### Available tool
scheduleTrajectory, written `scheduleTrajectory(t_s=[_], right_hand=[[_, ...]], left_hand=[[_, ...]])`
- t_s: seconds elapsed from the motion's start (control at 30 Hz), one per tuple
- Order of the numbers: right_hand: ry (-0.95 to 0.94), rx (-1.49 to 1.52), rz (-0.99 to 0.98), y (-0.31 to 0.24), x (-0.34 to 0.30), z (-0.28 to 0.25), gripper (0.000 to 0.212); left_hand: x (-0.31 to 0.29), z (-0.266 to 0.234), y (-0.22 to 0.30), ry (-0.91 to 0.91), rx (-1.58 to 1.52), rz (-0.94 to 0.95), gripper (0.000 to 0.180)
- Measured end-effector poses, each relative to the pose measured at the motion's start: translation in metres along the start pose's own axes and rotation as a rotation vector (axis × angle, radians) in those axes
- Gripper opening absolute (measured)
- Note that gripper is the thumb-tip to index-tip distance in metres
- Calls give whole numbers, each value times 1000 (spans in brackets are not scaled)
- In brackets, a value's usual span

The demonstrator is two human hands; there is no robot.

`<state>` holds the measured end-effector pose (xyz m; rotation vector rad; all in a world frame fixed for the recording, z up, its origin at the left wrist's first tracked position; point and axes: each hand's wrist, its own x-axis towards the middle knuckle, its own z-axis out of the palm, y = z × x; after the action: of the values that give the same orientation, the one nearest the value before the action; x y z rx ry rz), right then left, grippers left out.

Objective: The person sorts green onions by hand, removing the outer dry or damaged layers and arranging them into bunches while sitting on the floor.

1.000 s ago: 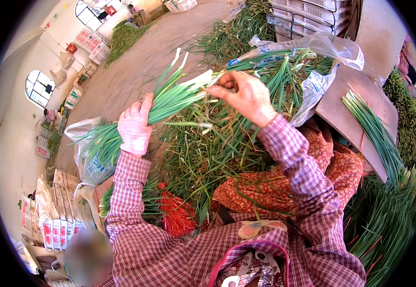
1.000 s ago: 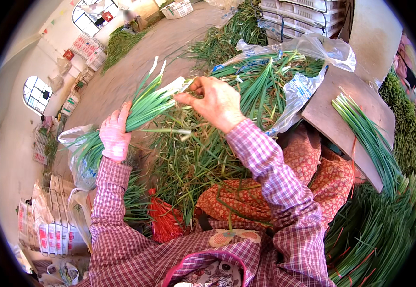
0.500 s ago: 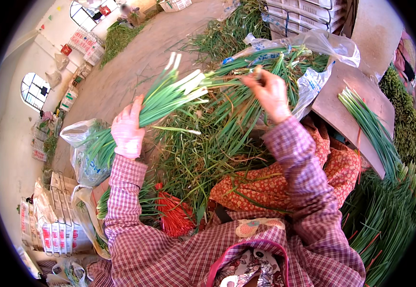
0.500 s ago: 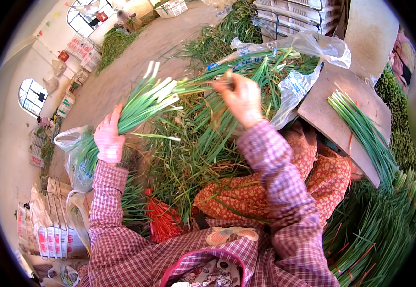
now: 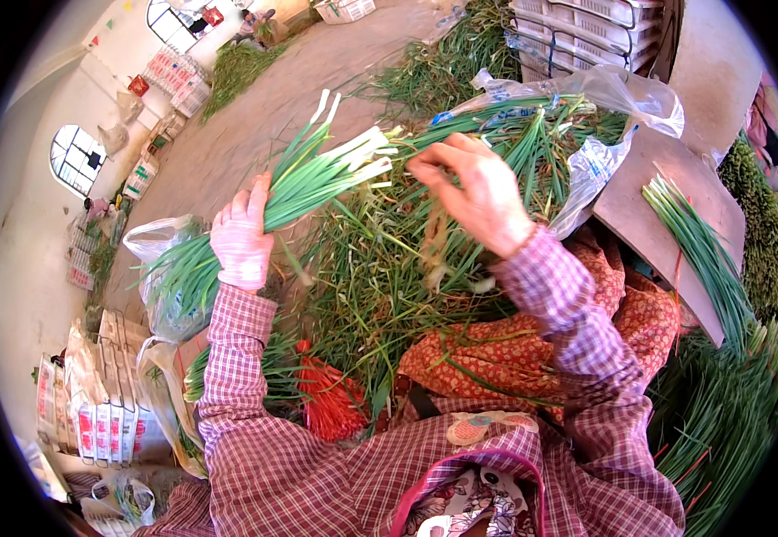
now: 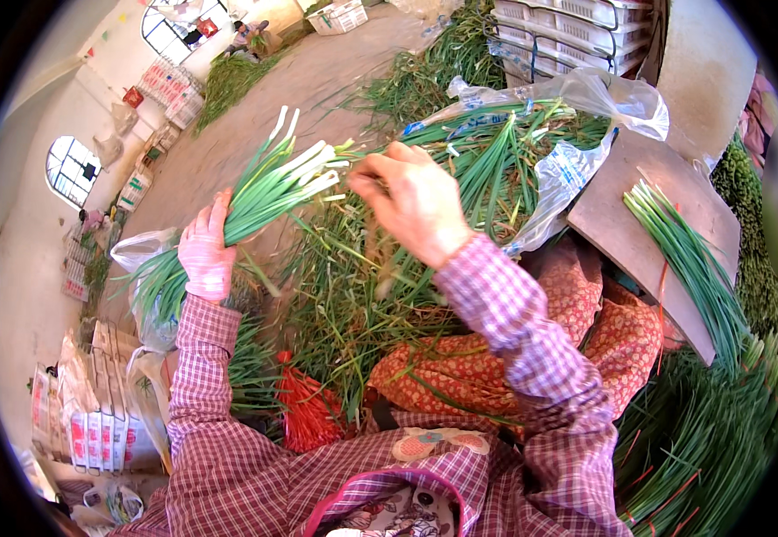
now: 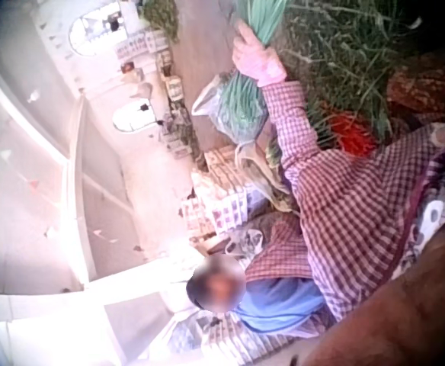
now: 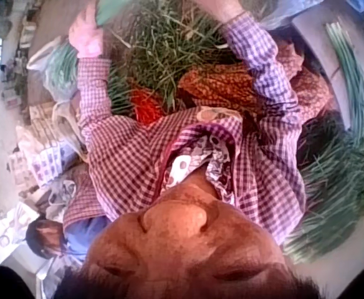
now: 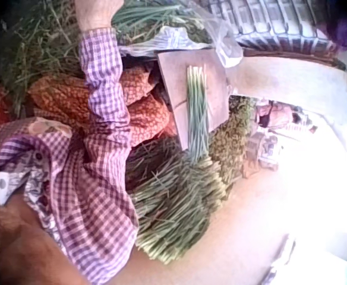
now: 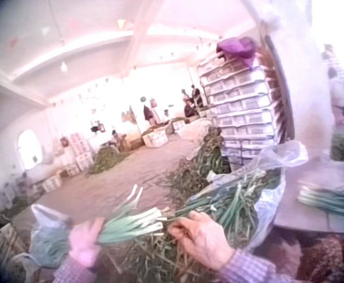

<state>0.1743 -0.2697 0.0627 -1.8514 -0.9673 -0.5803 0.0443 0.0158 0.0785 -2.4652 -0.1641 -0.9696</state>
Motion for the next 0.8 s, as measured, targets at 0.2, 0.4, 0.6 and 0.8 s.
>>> scheduleTrajectory(t_s=[0.2, 0.4, 0.6, 0.8], right_hand=[[-8, -266, 119, 3, 3, 37, 43], [-216, 281, 439, 33, -2, 41, 57], [-180, 758, 781, 42, -11, 68, 48], [-144, 936, 811, 35, -22, 55, 40]], left_hand=[[10, -11, 19, 26, 19, 83, 81], [14, -8, 37, 26, 30, 148, 75], [10, 3, 37, 119, 44, 205, 68], [7, 7, 47, 100, -34, 177, 67]])
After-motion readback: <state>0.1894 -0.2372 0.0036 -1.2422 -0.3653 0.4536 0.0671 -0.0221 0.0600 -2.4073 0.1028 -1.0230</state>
